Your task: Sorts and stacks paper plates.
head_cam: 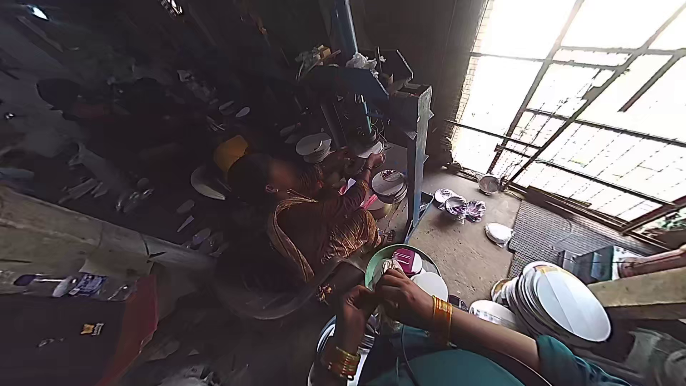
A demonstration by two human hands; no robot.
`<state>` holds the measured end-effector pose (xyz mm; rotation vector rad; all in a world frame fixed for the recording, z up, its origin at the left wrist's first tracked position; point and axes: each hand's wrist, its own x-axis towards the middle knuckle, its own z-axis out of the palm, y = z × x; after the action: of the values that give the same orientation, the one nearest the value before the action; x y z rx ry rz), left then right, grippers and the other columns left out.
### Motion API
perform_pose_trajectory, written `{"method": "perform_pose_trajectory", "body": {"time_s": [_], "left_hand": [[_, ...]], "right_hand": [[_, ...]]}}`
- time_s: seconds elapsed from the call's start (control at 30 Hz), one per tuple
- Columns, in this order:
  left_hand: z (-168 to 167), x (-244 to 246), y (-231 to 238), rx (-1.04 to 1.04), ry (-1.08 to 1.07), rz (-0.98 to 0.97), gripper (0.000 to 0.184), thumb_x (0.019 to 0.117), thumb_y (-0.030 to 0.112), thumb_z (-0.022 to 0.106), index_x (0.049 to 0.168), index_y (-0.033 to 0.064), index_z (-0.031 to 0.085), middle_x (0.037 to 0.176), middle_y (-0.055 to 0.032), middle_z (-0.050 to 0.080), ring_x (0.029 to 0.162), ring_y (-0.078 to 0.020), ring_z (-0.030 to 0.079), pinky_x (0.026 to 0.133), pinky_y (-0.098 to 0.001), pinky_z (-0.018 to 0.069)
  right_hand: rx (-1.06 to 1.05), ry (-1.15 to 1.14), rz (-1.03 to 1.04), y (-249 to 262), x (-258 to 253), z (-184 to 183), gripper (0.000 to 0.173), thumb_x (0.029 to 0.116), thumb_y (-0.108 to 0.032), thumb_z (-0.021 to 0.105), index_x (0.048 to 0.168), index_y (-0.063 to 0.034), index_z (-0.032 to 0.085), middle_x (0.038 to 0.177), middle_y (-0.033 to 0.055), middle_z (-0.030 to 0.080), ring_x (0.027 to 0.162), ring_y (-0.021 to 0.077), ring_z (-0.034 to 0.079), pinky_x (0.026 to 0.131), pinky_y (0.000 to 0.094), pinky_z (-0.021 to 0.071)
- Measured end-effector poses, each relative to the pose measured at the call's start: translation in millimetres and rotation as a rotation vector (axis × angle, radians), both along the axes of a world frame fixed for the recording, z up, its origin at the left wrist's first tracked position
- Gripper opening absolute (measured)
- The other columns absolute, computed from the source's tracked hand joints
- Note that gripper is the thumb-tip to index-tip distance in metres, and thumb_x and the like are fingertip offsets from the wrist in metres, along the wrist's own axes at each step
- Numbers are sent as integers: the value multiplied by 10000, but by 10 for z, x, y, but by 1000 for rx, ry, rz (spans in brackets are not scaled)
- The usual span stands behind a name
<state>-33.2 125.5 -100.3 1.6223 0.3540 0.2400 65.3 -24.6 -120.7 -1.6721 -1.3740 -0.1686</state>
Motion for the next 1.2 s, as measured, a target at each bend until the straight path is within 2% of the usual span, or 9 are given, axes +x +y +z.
{"method": "perform_pose_trajectory", "body": {"time_s": [0.13, 0.33, 0.53, 0.73, 0.8, 0.87, 0.97, 1.03, 1.2], "left_hand": [[-59, -15, 125, 247, -69, -155, 127, 839, 108, 760, 879, -8, 727, 798, 23, 728, 738, 29, 669, 732, -176, 572], [-141, 4, 74, 837, -348, -89, 202, 843, 175, 684, 792, 0, 771, 896, -117, 772, 866, -223, 753, 825, -338, 604], [-233, -27, -86, 967, -368, 88, 192, 768, 160, 713, 677, -9, 708, 800, -117, 758, 772, -236, 751, 742, -345, 613], [-179, 9, 1, 631, -207, -1, 152, 750, 113, 700, 699, -26, 670, 734, -96, 710, 707, -140, 690, 687, -294, 570], [-181, 26, 89, 385, -194, -73, 143, 785, 100, 714, 728, -14, 650, 764, -36, 697, 740, -42, 656, 715, -221, 546], [-200, 20, 145, 82, -214, -86, 87, 791, 85, 723, 756, 88, 644, 832, 56, 707, 803, 11, 659, 758, -187, 550], [-195, 14, 141, -275, -239, -40, 147, 749, 265, 841, 825, 241, 718, 909, 109, 738, 843, 11, 678, 773, -189, 566], [-142, 20, 100, -469, -244, -6, 142, 737, 184, 840, 837, 244, 760, 883, 91, 749, 820, 2, 687, 764, -189, 572], [-136, 23, 51, -680, -222, 37, 88, 788, 146, 814, 816, 215, 767, 851, 43, 749, 798, -44, 706, 739, -227, 592]], "right_hand": [[-52, 25, -47, -10, -51, 24, 17, 820, -53, 672, 806, -47, 679, 842, 105, 702, 883, 286, 688, 804, 453, 535], [-186, 195, -165, -26, -122, 65, 88, 819, -99, 684, 797, -14, 687, 837, 136, 713, 879, 331, 694, 769, 529, 484], [-519, 426, -82, -19, -50, 299, 245, 951, -192, 626, 926, 42, 695, 992, 207, 706, 1058, 384, 646, 919, 586, 418], [-509, 226, -22, -30, 6, 328, 158, 957, -111, 638, 988, 14, 729, 1085, 189, 721, 1157, 411, 630, 917, 603, 473], [-374, 171, -31, -28, 21, 265, 86, 919, -80, 687, 942, -17, 742, 1044, 149, 735, 1110, 384, 656, 902, 575, 507], [-204, 264, -23, 0, 24, 209, 60, 881, -41, 717, 917, -10, 754, 986, 142, 743, 1029, 331, 678, 942, 480, 513], [-81, 494, -19, 46, 21, 188, 112, 887, -19, 704, 974, 51, 715, 983, 187, 714, 943, 263, 676, 876, 368, 542], [-19, 547, -30, 77, -1, 176, 133, 888, -23, 693, 983, 71, 698, 979, 195, 704, 911, 224, 673, 837, 326, 546], [149, 218, -66, 132, -5, 17, 82, 916, -65, 690, 939, 14, 685, 978, 175, 706, 922, 199, 693, 832, 251, 568]]}}
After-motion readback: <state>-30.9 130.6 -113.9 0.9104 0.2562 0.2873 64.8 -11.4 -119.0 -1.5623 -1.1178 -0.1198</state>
